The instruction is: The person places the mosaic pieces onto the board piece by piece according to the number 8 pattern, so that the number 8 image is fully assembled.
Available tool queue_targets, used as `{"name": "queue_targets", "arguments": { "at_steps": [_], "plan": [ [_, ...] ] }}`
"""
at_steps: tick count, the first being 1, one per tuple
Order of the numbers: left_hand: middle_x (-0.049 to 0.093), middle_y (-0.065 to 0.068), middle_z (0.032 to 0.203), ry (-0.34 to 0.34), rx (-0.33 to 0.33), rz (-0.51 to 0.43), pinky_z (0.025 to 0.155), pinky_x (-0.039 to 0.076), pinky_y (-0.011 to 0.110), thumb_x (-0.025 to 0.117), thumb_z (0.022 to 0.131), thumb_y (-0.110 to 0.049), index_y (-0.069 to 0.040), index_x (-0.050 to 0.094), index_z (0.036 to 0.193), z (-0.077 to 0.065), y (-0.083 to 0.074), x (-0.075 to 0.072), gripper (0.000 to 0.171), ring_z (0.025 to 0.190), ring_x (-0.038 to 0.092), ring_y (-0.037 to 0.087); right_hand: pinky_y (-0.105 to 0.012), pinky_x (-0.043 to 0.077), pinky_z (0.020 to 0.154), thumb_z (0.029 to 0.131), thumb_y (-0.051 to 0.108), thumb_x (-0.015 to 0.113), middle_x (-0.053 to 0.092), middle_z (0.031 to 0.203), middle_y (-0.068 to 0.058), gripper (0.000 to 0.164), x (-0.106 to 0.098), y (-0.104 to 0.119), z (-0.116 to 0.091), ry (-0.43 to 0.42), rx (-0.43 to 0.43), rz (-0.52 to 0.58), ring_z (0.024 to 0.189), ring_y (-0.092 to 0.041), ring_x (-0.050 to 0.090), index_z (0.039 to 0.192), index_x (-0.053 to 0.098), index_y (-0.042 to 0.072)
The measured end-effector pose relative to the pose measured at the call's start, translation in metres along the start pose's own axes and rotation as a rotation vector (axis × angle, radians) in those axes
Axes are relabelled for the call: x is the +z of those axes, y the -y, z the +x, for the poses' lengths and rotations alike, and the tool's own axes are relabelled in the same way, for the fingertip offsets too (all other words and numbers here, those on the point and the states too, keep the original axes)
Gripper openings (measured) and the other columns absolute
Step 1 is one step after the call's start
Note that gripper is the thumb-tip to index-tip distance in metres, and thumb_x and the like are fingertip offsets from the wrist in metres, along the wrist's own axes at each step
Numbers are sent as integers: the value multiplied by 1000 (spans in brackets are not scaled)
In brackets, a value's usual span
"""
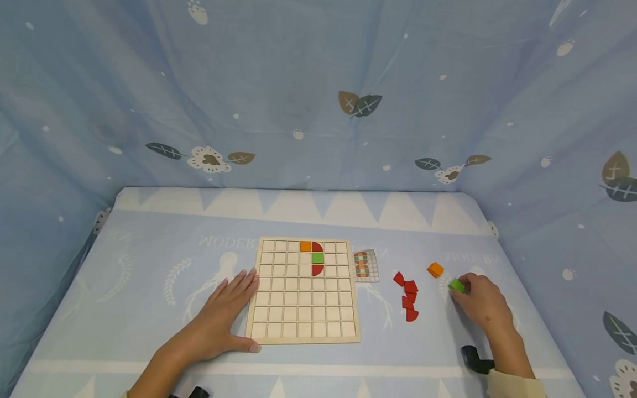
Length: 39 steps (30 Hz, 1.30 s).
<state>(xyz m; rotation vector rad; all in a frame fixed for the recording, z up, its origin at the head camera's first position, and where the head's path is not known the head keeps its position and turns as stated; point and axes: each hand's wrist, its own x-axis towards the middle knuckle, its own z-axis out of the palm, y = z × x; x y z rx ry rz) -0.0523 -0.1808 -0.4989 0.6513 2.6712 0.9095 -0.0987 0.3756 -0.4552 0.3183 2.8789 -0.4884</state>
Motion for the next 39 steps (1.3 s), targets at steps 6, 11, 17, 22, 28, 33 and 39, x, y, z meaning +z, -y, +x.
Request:
{"name": "queue_targets", "arguments": {
  "at_steps": [6, 11, 17, 22, 28, 33, 39],
  "plan": [
    [11, 3, 175, -3, -3, -1, 128, -5, 44, 89, 70, -63, -9, 22, 167, -1, 2, 1, 130, 161, 5, 29, -60, 54, 81, 93, 13, 74, 64, 107, -31, 44, 6, 11, 6, -20, -42, 4, 93, -42, 61, 122, 59, -17],
    [11, 3, 175, -4, 2, -3, 128, -5, 44, 88, 70, -64, -9, 22, 168, -2, 2, 1, 130, 161, 5, 29, -60, 55, 84, 93, 12, 74, 63, 106, -30, 44, 11, 24, 12, -21, -47, 6, 92, -41, 60, 123, 59, -17],
    [12, 4, 175, -19, 16, -2, 127, -7, 38, 87, 70, -65, -9, 22, 167, -2, 2, 3, 130, 161, 6, 30, -60, 57, 82, 91, 22, 76, 56, 122, -37, 55, 9, 35, 12, -34, -47, -59, 98, -46, 58, 130, 58, -12],
    [12, 4, 175, -19, 17, -2, 127, -7, 37, 86, 70, -66, -9, 22, 167, -2, 2, 3, 130, 161, 6, 30, -58, 57, 80, 91, 20, 79, 61, 112, -33, 47, 10, 42, 16, -108, -114, -70, 96, -46, 60, 121, 64, -13],
    [10, 2, 175, -6, 10, -1, 128, -4, 44, 87, 70, -65, -10, 21, 168, 0, 1, 3, 130, 161, 5, 29, -57, 57, 81, 91, 16, 79, 65, 106, -29, 39, 9, 51, 17, -187, -158, -37, 93, -42, 62, 117, 68, -11],
    [11, 3, 175, -9, 2, -3, 128, -4, 44, 90, 69, -60, -9, 22, 167, -1, -1, 1, 130, 161, 6, 30, -54, 59, 81, 92, 15, 79, 69, 111, -22, 35, 4, 75, 9, -200, -263, 48, 94, -37, 65, 120, 70, -6],
    [12, 4, 175, -5, 0, 0, 128, -3, 47, 91, 69, -58, -8, 23, 167, 0, -2, -2, 130, 161, 6, 32, -46, 60, 79, 89, 16, 85, 71, 107, -11, 35, 13, 127, -3, -184, -468, 54, 96, -30, 66, 118, 72, 2]
  ]
}}
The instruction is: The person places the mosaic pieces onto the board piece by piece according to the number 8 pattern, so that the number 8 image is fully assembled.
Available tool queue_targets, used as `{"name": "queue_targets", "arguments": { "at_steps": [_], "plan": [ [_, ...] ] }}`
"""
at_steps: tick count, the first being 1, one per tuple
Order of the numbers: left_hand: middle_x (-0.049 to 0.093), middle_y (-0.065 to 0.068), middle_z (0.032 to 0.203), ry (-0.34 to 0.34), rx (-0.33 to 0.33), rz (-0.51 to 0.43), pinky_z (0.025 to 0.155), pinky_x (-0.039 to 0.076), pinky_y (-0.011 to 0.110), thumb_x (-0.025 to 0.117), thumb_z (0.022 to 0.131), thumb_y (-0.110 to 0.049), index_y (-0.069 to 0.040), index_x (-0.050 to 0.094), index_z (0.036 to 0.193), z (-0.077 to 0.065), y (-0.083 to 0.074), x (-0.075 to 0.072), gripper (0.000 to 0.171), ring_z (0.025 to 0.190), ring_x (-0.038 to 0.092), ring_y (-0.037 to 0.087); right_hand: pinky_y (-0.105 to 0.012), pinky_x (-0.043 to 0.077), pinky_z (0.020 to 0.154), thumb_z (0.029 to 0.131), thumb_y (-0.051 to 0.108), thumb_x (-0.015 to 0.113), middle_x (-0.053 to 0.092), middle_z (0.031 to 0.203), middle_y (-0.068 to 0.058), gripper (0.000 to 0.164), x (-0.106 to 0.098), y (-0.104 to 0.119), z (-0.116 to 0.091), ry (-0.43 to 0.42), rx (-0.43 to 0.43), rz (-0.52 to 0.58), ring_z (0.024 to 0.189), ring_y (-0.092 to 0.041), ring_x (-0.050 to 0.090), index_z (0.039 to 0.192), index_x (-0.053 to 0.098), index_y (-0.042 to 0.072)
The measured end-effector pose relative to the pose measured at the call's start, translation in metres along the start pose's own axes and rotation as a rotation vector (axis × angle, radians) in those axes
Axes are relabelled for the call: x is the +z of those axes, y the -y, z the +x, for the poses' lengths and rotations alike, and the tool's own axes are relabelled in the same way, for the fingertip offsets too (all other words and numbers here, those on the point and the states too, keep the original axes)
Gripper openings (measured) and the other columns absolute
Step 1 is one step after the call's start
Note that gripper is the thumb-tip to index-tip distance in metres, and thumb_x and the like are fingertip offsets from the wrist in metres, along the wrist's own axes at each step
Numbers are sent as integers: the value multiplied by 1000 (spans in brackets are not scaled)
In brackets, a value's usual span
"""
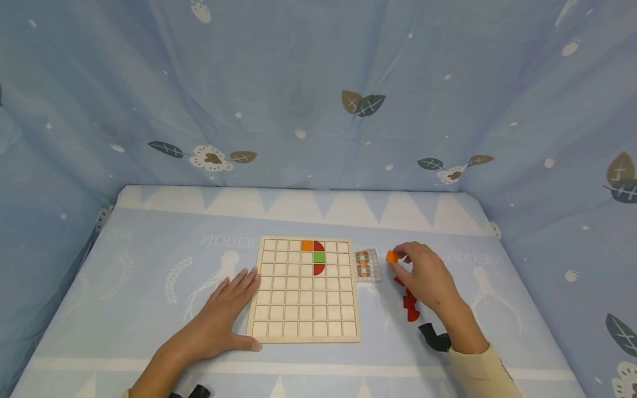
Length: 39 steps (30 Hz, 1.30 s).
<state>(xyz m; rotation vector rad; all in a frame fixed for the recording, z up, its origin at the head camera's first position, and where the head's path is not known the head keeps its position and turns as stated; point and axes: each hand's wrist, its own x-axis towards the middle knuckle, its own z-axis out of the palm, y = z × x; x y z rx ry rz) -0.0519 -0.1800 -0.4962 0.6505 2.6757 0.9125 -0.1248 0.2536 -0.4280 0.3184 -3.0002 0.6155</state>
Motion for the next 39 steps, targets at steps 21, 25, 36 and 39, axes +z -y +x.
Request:
{"name": "queue_targets", "arguments": {
  "at_steps": [21, 25, 36, 39],
  "plan": [
    [10, 3, 175, 10, 0, -20, 127, -3, 51, 86, 70, -66, -10, 20, 168, 2, 4, 3, 131, 161, 4, 30, -26, 53, 73, 94, 29, 81, 64, 105, 1, 25, 88, 102, 50, 256, -382, -47, 96, -16, 55, 110, 75, 11],
    [10, 3, 175, 14, -15, -18, 127, -2, 52, 86, 70, -66, -10, 21, 168, 1, 3, 2, 130, 161, 4, 31, -27, 52, 72, 94, 30, 82, 63, 104, 0, 27, 89, 106, 53, 268, -407, -65, 93, -17, 54, 112, 74, 11],
    [11, 4, 175, 5, -12, -18, 127, -1, 53, 89, 69, -62, -9, 22, 167, 0, 1, 3, 130, 161, 5, 31, -28, 53, 75, 95, 30, 81, 62, 108, 1, 28, 92, 107, 51, 287, -397, -62, 98, -17, 54, 114, 75, 11],
    [11, 4, 175, 0, -9, -19, 127, -1, 53, 89, 70, -62, -10, 21, 168, 0, 2, 3, 130, 161, 5, 31, -29, 54, 76, 94, 30, 81, 63, 108, 0, 29, 86, 103, 50, 253, -376, -42, 97, -17, 55, 115, 75, 10]
  ]
}}
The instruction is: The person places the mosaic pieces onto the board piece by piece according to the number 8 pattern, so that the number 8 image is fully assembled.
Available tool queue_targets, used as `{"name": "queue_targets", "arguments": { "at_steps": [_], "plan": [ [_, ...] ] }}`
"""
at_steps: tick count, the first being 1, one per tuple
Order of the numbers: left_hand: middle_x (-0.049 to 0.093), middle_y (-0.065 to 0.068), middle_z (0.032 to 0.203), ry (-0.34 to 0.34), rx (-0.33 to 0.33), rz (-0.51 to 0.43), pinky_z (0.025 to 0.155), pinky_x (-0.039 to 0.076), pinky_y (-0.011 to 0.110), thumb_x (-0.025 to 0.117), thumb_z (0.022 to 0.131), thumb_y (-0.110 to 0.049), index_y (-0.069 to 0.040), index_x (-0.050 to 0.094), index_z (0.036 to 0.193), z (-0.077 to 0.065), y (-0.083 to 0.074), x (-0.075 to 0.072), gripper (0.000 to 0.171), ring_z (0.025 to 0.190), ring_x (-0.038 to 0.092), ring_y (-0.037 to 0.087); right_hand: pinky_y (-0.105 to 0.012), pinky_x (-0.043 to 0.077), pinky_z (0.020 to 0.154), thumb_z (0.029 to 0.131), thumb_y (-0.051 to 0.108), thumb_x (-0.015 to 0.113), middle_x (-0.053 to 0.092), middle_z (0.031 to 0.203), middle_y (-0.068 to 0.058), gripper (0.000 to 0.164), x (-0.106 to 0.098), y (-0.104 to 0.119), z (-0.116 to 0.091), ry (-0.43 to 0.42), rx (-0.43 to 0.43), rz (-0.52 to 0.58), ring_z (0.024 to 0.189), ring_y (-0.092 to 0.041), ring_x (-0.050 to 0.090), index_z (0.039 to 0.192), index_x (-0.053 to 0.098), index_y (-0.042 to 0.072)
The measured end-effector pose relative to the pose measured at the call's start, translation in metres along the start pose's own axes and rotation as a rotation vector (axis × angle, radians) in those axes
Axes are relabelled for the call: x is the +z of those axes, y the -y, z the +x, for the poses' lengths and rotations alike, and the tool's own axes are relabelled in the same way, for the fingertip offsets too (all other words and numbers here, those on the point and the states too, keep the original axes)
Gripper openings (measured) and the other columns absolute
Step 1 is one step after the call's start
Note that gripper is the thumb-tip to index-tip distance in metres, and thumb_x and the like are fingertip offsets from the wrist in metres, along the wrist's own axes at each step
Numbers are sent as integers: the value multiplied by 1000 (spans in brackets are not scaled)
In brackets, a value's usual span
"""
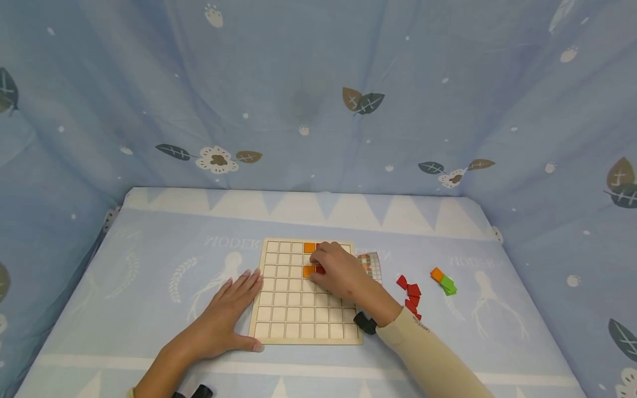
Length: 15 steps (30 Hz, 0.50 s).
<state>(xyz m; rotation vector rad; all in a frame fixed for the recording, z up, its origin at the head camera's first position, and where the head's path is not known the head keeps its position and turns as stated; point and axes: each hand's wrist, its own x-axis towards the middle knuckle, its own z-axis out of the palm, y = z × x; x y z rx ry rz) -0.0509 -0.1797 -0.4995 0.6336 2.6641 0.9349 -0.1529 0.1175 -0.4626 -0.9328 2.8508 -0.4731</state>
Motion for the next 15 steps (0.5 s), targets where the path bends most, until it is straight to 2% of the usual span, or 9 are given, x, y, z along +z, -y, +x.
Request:
{"name": "queue_targets", "arguments": {
  "at_steps": [8, 15],
  "plan": [
    [11, 4, 175, 0, -4, 9, 127, -2, 51, 88, 70, -63, -9, 23, 167, 0, 1, 1, 129, 161, 5, 31, -37, 56, 86, 93, 23, 82, 67, 107, 1, 27, -19, -20, -29, -68, 117, 49, 104, -20, 60, 116, 76, 9],
    [11, 2, 175, -13, 9, 20, 128, -3, 47, 88, 70, -64, -10, 22, 168, 2, 4, 4, 130, 161, 5, 29, -37, 56, 78, 95, 14, 78, 65, 100, 3, 21, -31, -57, -73, -110, 160, 48, 91, -15, 60, 114, 76, 7]
  ]
}}
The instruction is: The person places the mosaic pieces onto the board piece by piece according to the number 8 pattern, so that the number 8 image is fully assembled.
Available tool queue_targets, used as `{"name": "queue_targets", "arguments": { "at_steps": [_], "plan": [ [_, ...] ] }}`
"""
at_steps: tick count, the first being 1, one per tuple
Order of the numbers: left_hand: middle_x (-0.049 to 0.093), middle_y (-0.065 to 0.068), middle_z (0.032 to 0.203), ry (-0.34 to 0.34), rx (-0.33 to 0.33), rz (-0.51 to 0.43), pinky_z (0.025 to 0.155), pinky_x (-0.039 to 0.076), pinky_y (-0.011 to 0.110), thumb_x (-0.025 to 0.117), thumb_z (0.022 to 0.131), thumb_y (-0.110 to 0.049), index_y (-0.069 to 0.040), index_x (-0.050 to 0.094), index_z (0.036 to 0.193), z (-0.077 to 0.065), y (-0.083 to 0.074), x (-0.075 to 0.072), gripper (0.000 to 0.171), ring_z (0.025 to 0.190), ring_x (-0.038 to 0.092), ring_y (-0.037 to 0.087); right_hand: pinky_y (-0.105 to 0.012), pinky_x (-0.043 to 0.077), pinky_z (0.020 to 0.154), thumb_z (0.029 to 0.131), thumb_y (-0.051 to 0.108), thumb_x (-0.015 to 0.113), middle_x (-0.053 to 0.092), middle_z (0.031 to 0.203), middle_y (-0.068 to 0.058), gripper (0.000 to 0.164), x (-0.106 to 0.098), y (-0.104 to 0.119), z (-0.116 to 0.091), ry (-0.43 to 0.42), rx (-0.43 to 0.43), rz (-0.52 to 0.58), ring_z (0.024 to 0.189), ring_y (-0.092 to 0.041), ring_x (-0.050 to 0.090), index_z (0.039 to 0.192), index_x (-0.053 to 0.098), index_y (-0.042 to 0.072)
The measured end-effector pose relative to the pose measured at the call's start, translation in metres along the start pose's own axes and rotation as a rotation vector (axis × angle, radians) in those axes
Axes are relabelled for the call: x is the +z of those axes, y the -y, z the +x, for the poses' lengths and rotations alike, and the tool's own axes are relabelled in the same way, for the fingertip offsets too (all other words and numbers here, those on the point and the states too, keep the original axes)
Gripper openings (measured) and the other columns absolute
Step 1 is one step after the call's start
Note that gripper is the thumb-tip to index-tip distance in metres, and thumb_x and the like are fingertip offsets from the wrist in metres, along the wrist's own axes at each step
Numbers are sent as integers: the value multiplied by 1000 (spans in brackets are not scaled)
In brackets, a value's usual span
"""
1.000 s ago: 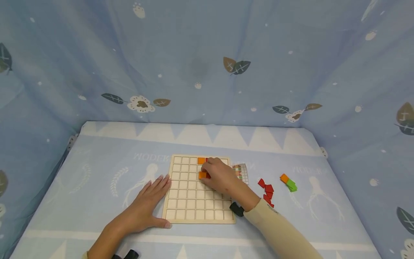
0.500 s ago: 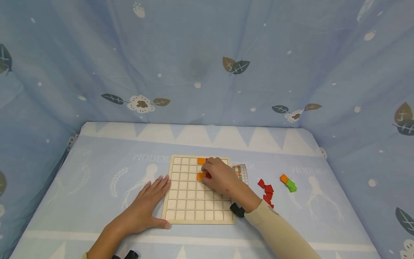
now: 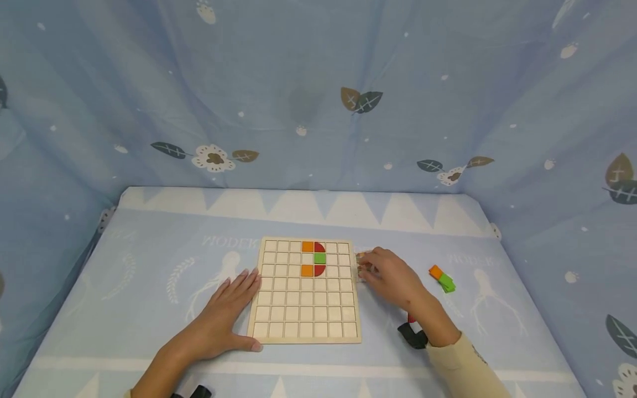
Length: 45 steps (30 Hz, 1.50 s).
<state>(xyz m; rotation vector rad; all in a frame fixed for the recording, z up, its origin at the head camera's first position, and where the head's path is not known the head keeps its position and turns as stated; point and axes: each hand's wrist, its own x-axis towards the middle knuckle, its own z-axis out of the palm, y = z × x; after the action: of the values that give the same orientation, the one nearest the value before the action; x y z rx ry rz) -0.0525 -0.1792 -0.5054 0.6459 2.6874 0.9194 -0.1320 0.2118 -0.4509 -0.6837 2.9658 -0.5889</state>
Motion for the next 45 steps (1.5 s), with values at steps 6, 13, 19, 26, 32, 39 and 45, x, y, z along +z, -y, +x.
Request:
{"name": "queue_targets", "arguments": {
  "at_steps": [6, 13, 19, 26, 32, 39, 45],
  "plan": [
    [12, 3, 175, -6, -3, 11, 128, -4, 44, 88, 69, -65, -9, 22, 167, -2, 2, 1, 131, 161, 6, 29, -40, 58, 79, 91, 13, 82, 68, 103, -5, 29, -17, -31, -24, 11, 102, -27, 91, -21, 62, 116, 74, 1],
    [12, 3, 175, -9, 1, 3, 128, -5, 43, 88, 70, -64, -9, 22, 168, -3, 1, 1, 130, 161, 5, 30, -42, 59, 81, 87, 15, 86, 67, 104, -6, 37, -19, -50, -43, 67, 162, -85, 95, -25, 64, 118, 73, 1],
    [11, 3, 175, -10, 0, 2, 128, -6, 41, 88, 70, -63, -9, 21, 168, -3, 1, 1, 130, 161, 5, 29, -41, 58, 79, 89, 15, 83, 66, 107, -7, 37, -15, -53, -47, 80, 210, -92, 95, -24, 59, 123, 72, 3],
    [11, 3, 175, -1, -3, 5, 128, -4, 44, 87, 70, -66, -10, 21, 168, -2, 1, 1, 130, 161, 5, 29, -41, 59, 79, 89, 11, 82, 66, 103, -7, 32, -13, -54, -45, 93, 215, -131, 94, -25, 57, 119, 73, 2],
    [10, 2, 175, 5, -9, 12, 128, -2, 48, 87, 71, -65, -10, 21, 168, -1, 1, 0, 130, 161, 5, 29, -39, 56, 75, 87, 17, 86, 63, 91, -2, 25, -10, -55, -43, 55, 227, -159, 90, -25, 55, 103, 74, 4],
    [10, 2, 175, 5, -8, 11, 128, -2, 49, 87, 70, -66, -10, 21, 168, 0, 1, 0, 130, 161, 5, 30, -30, 47, 61, 87, 28, 88, 51, 79, 1, 31, -2, -56, -41, 16, 215, -185, 81, -22, 50, 80, 62, 12],
    [10, 2, 175, 5, -1, 15, 128, -2, 49, 85, 70, -68, -11, 21, 168, 0, 2, 1, 130, 161, 5, 29, -30, 45, 61, 86, 29, 88, 52, 81, 1, 31, 0, -52, -41, 30, 218, -166, 83, -22, 49, 89, 64, 10]
  ]
}}
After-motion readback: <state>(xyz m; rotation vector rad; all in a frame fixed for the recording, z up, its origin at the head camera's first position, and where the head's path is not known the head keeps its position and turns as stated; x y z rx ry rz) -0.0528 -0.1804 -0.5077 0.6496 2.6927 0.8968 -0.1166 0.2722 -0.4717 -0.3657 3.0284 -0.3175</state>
